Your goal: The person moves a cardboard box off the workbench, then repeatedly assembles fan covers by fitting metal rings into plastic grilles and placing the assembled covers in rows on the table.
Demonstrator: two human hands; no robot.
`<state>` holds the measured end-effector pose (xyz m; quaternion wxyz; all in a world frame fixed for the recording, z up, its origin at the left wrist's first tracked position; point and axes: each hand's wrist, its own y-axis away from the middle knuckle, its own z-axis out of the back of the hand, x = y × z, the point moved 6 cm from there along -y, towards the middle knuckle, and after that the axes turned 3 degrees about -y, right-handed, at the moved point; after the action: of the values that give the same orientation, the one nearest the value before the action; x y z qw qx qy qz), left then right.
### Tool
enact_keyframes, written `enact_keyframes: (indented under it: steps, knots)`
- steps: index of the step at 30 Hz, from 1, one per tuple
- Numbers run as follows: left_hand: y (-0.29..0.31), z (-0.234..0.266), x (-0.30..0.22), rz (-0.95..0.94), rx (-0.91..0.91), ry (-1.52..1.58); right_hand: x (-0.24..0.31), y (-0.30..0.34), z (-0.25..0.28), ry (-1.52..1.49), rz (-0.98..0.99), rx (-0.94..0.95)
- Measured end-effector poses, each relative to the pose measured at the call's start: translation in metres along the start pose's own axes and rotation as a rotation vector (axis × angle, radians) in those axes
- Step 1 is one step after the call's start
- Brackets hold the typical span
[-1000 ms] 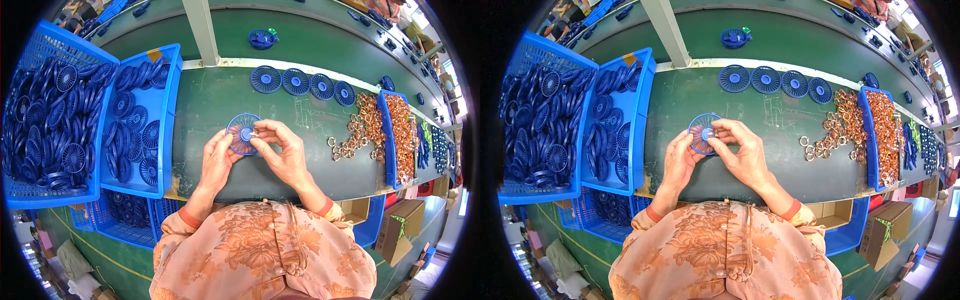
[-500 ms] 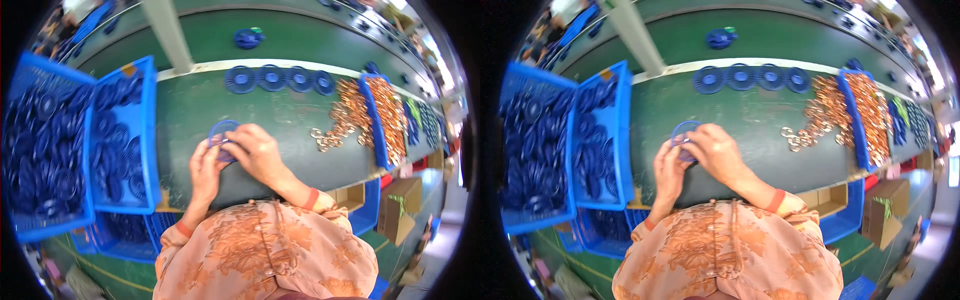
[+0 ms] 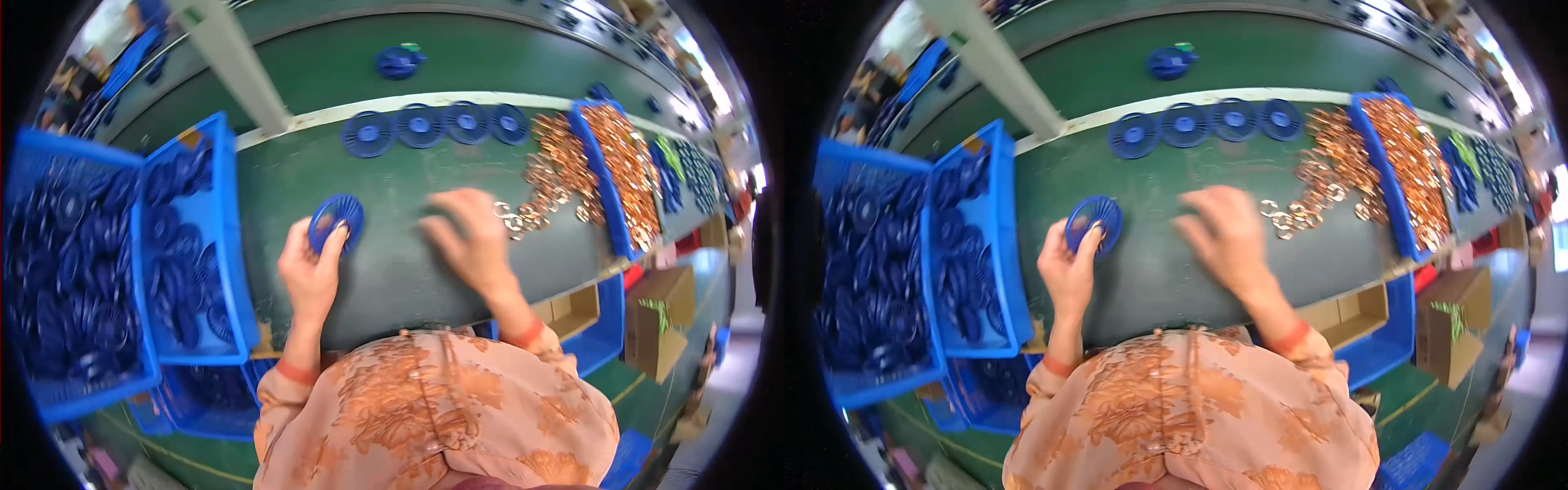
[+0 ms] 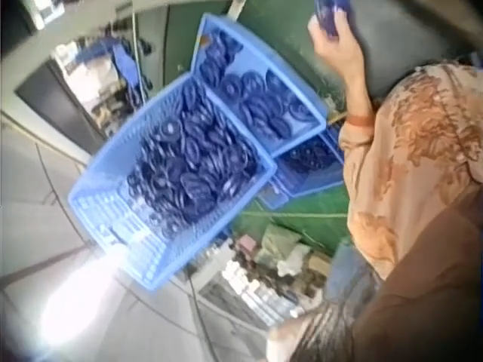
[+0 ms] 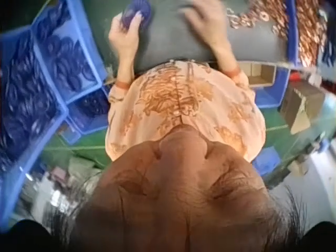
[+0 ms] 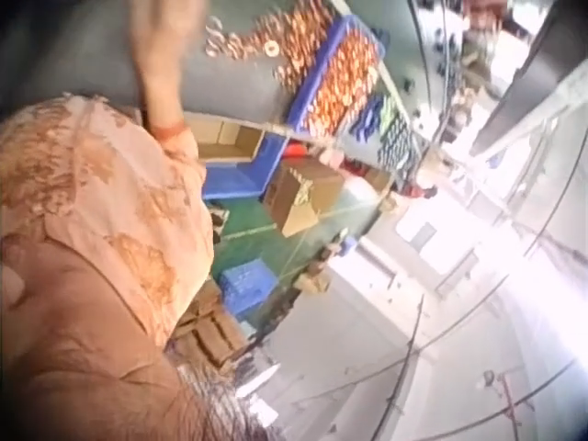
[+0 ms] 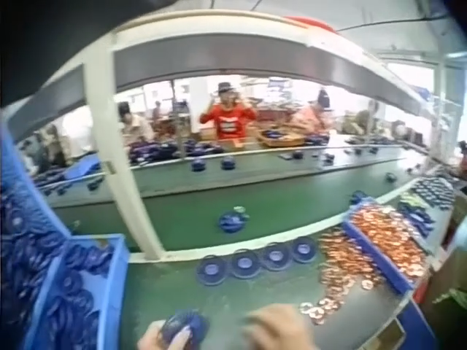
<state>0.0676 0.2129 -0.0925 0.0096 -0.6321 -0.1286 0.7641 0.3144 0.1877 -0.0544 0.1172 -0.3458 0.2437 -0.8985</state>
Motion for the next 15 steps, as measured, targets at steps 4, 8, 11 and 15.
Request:
enact_keyframes:
  steps: [4,8,11,15]
  knots:
    - [-0.033,0.018,-0.006,-0.269,-0.187,-0.483,-0.058,0.026,0.037,0.417,-0.224,-0.118]
    - [-0.066,0.005,0.015,-0.408,-0.192,-0.797,-0.072,0.039,0.036,0.491,-0.222,-0.05]
    - [-0.09,-0.016,0.034,-0.366,-0.057,-0.828,-0.077,0.041,0.031,0.464,-0.25,-0.065]
    - [-0.099,-0.025,0.038,-0.359,0.085,-0.845,-0.073,0.036,0.03,0.48,-0.23,-0.028]
